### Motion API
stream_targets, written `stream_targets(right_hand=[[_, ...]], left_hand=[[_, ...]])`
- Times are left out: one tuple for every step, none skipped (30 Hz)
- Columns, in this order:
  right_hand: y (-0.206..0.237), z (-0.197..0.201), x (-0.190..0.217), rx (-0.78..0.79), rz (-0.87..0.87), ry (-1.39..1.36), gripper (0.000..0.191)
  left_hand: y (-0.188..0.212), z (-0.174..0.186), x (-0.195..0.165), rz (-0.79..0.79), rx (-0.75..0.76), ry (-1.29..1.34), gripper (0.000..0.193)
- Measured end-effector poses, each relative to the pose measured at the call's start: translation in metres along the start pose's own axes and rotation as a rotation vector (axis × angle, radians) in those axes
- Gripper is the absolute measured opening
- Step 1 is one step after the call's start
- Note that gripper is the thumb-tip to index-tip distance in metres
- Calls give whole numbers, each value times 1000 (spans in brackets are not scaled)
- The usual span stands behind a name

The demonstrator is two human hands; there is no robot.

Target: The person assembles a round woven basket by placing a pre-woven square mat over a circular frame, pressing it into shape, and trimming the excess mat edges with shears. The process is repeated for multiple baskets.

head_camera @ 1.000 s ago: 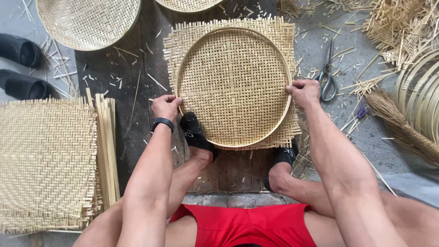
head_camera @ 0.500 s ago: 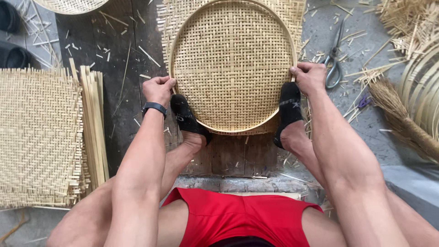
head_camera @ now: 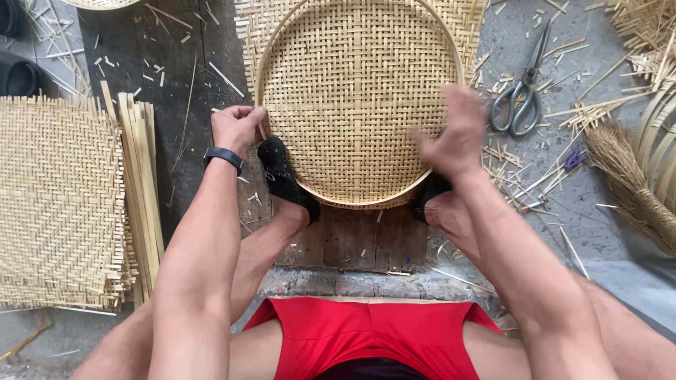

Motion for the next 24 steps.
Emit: stream_targets(right_hand=[[9,-16,21,166,59,-53,107],[19,-34,44,331,119,-103,133],[31,-54,68,488,237,4,138],[42,-71,86,643,355,118,143],[47,-80,95,637,297,171,133],[52,-88,100,635,237,221,124],[54,-93,104,589,251,253,118],[56,-98,105,544,260,284,113],[55,-102,102,497,270,322,108],[55,-103,100,413,302,306,104],[56,-105,97,325,332,286,101],[57,-106,94,243,361,259,98],[60,-109,90,190,380,277,97],[63,-110,88,131,395,296,96],[69,-111,88,78,399,316,94],[73,-113,88,124,381,274,94],[75,-113,88,159,373,241,94],[72,-111,89,195,367,201,94],[64,-106,87,261,343,91,96],[52,-98,83,328,310,-25,98],[36,-90,80,392,268,-140,100],[4,-71,71,188,316,-231,77],[-27,-51,61,-14,364,-323,55],[-61,-34,43,-127,358,-243,56]], left_hand=[[-2,1,-9,-23,-70,-149,29],[-3,0,-21,-47,-141,-295,31],[-5,-3,-41,-201,-250,-360,32],[-7,-9,-64,-355,-363,-420,34],[-14,-22,-89,-510,-299,-427,41],[-21,-37,-115,-661,-231,-436,48],[-29,-54,-141,-828,-178,-456,46],[-36,-71,-166,-995,-118,-474,45],[-45,-84,-192,-1139,-142,-528,42],[-48,-95,-214,-1281,-168,-582,41],[-61,-105,-221,-1101,-93,-540,37],[-71,-112,-225,-912,-15,-501,34],[-80,-119,-224,-720,60,-463,34],[-85,-123,-224,-612,101,-504,34],[-87,-126,-220,-503,153,-544,34],[-89,-128,-215,-400,198,-576,34],[-89,-128,-214,-410,204,-555,33],[-91,-128,-213,-416,207,-538,33],[-94,-128,-212,-413,209,-526,32],[-97,-129,-213,-468,194,-523,32],[-101,-130,-215,-527,186,-519,32],[-104,-132,-217,-588,172,-509,33],[-107,-134,-217,-623,170,-527,33],[-110,-136,-218,-659,165,-548,33]])
Point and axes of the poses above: each hand's wrist, its own y-axis away from the middle knuckle, its own z-axis out of the back of the hand, x = y × z, the point moved 4 cm from there along -y, towards the middle knuckle, and after that the axes turned 7 degrees about -y, right-handed, at the moved point
